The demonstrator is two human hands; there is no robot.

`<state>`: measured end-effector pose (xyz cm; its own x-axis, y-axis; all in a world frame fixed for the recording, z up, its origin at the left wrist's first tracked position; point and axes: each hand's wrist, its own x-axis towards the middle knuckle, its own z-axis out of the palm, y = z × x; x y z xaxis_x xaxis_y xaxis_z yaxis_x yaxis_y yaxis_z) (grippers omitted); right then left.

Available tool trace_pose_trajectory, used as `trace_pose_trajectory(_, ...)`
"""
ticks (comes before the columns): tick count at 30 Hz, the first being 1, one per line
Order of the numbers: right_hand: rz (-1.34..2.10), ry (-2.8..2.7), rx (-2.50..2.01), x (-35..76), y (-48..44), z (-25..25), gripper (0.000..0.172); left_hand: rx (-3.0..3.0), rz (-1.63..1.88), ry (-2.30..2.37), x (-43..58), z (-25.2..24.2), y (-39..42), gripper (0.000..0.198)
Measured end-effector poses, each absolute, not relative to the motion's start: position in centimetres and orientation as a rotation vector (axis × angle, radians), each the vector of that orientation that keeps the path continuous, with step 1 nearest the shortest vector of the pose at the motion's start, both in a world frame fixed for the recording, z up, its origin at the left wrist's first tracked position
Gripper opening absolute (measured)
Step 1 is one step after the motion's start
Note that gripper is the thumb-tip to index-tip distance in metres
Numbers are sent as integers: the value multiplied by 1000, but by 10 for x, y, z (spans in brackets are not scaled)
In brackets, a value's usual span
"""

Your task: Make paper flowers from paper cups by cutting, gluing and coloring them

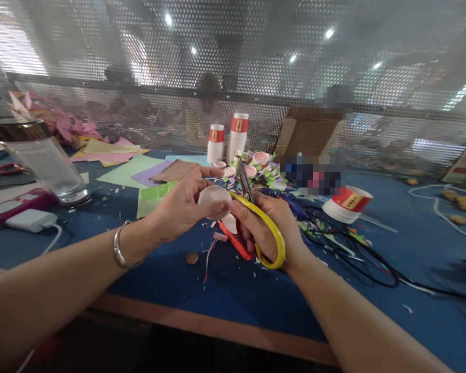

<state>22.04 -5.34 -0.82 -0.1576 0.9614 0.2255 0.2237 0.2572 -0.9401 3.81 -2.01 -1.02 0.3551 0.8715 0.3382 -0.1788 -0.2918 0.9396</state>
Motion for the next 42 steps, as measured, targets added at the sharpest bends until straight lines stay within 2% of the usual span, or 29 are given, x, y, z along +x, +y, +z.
trace_pose_trajectory(5,843,-1570,-1162,226,-53,-1,53,1457,1213,704,35,-6,-19,52)
trace_pose_trajectory(9,483,-1621,-1316,238,-47,3,47,1494,1296,781,25,1,-12,36)
trace_pose_trajectory(12,196,-1849,-1430,241,-42,2,47,1484,1365,803,19,3,-8,31)
trace_pose_trajectory(15,71,-2018,-1525,236,-40,-2,52,1505,1405,858,17,1,-6,30)
trace_pose_trajectory(24,-97,-2187,-1750,235,-38,-10,38,1497,1464,905,11,-2,5,32)
trace_pose_trajectory(30,20,-2028,-1620,243,-34,3,56,1470,1203,866,14,-2,6,22)
trace_pose_trajectory(35,32,-1941,-1613,255,-27,5,53,1325,984,808,18,4,-3,15)
trace_pose_trajectory(40,-112,-2015,-1593,250,-31,-2,44,1044,868,652,27,9,-24,39)
trace_pose_trajectory(42,-151,-2049,-1615,241,-38,-4,40,1037,858,602,34,6,-31,35)
